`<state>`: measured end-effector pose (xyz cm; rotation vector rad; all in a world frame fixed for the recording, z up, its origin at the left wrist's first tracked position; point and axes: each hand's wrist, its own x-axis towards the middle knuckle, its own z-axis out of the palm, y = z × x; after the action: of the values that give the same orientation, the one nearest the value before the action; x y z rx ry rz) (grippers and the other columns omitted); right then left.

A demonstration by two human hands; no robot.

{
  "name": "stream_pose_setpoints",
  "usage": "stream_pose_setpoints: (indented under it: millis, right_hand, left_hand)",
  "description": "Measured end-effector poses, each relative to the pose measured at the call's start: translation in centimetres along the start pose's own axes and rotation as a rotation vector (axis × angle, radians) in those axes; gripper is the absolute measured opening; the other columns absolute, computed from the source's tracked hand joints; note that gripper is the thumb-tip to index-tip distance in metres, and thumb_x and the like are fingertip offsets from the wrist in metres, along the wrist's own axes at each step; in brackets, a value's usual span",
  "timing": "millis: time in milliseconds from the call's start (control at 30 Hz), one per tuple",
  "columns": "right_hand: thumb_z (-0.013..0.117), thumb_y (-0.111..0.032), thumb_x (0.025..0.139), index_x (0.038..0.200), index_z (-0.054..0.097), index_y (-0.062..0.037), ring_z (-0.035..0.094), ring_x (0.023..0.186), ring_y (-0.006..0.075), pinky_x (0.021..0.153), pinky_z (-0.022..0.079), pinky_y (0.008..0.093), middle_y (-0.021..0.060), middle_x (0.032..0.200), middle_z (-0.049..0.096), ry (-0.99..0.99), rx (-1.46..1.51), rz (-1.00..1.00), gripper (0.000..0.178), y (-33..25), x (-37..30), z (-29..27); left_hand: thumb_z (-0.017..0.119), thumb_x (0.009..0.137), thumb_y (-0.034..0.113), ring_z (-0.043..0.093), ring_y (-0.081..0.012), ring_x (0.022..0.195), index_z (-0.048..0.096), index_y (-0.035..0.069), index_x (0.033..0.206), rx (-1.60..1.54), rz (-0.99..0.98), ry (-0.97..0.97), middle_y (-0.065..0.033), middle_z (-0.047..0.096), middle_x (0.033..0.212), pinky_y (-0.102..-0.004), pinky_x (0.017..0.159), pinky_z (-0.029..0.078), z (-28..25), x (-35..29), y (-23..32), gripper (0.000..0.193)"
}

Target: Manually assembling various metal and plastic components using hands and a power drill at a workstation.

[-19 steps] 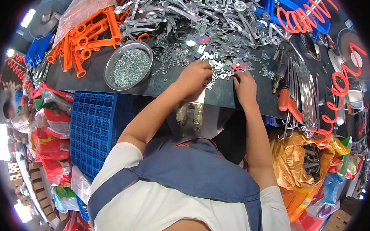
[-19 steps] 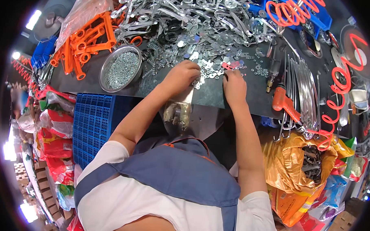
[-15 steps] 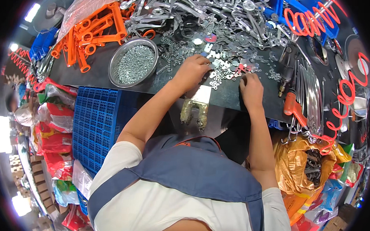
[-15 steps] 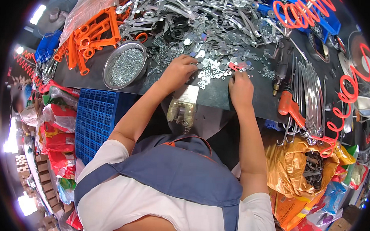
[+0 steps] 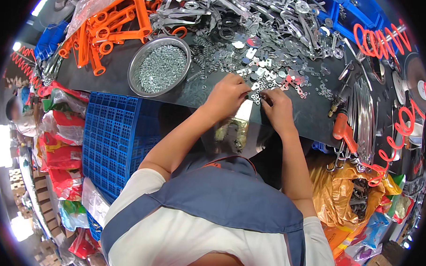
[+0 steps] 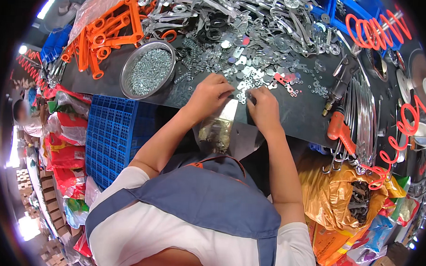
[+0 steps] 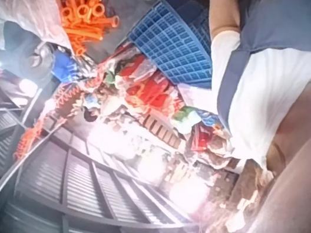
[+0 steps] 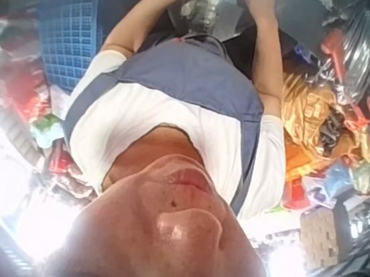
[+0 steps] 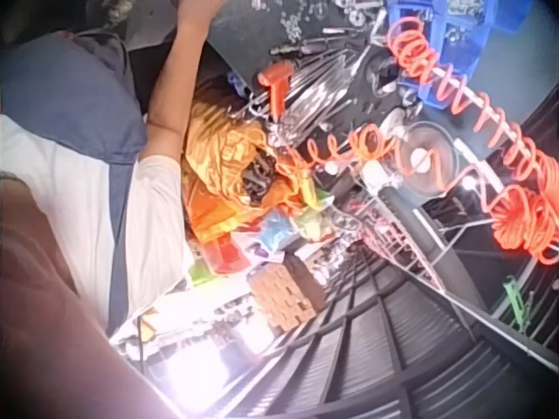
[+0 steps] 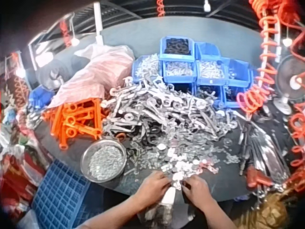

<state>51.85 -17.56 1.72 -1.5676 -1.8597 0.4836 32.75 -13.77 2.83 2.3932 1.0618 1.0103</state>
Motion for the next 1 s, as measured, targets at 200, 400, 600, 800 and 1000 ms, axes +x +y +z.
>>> stream_pose_setpoints:
  millis: [200,400,600,800,1000]
  right_hand:
    - [0.069,-0.005,0.074,0.092,0.065,-0.0026,0.061,0.074,0.0303,0.066,0.048,0.0374,0.0128,0.082,0.06,0.016,-0.092,-0.067,0.019,-1.0,-0.1,0.3]
    - [0.067,-0.004,0.073,0.091,0.061,-0.0001,0.059,0.082,0.038,0.071,0.049,0.0441,0.0188,0.088,0.058,0.013,-0.073,-0.022,0.02,-0.3,0.4,0.4]
    - [0.067,-0.005,0.073,0.089,0.06,-0.0001,0.059,0.083,0.0386,0.072,0.049,0.0444,0.0191,0.089,0.058,-0.065,-0.134,0.029,0.018,-0.6,0.7,0.0]
    - [0.067,-0.007,0.073,0.087,0.06,0.0005,0.059,0.081,0.0374,0.071,0.049,0.0437,0.0173,0.087,0.058,-0.049,-0.109,0.036,0.017,0.1,0.4,-0.2]
    - [0.067,-0.006,0.073,0.088,0.062,-0.0005,0.059,0.08,0.0364,0.07,0.048,0.0425,0.0167,0.087,0.059,-0.074,0.051,0.11,0.017,-0.3,0.0,-0.7]
  left_hand:
    - [0.067,0.07,0.005,0.056,-0.0266,0.086,0.067,0.007,0.082,0.121,0.052,-0.101,-0.0062,0.06,0.084,-0.036,0.074,0.049,1.9,0.9,-0.1,0.013]
    - [0.067,0.07,0.006,0.057,-0.0282,0.09,0.066,0.007,0.082,0.08,0.035,-0.021,-0.0067,0.061,0.09,-0.0362,0.075,0.049,1.0,1.1,-0.5,0.012]
    - [0.055,0.086,0.004,0.06,-0.0138,0.073,0.056,-0.001,0.101,-1.233,-0.77,0.037,-0.0095,0.062,0.088,-0.026,0.064,0.05,-3.1,1.7,-1.9,0.016]
    - [0.067,0.075,0.009,0.059,-0.0217,0.068,0.063,0.001,0.081,-0.167,-0.276,-0.124,-0.0089,0.06,0.078,-0.0331,0.063,0.047,-0.7,1.6,-0.6,0.011]
    - [0.068,0.073,0.009,0.059,-0.0313,0.073,0.064,0.002,0.081,0.062,-0.119,-0.049,-0.0146,0.059,0.081,-0.0387,0.07,0.048,1.8,0.8,-1.3,0.012]
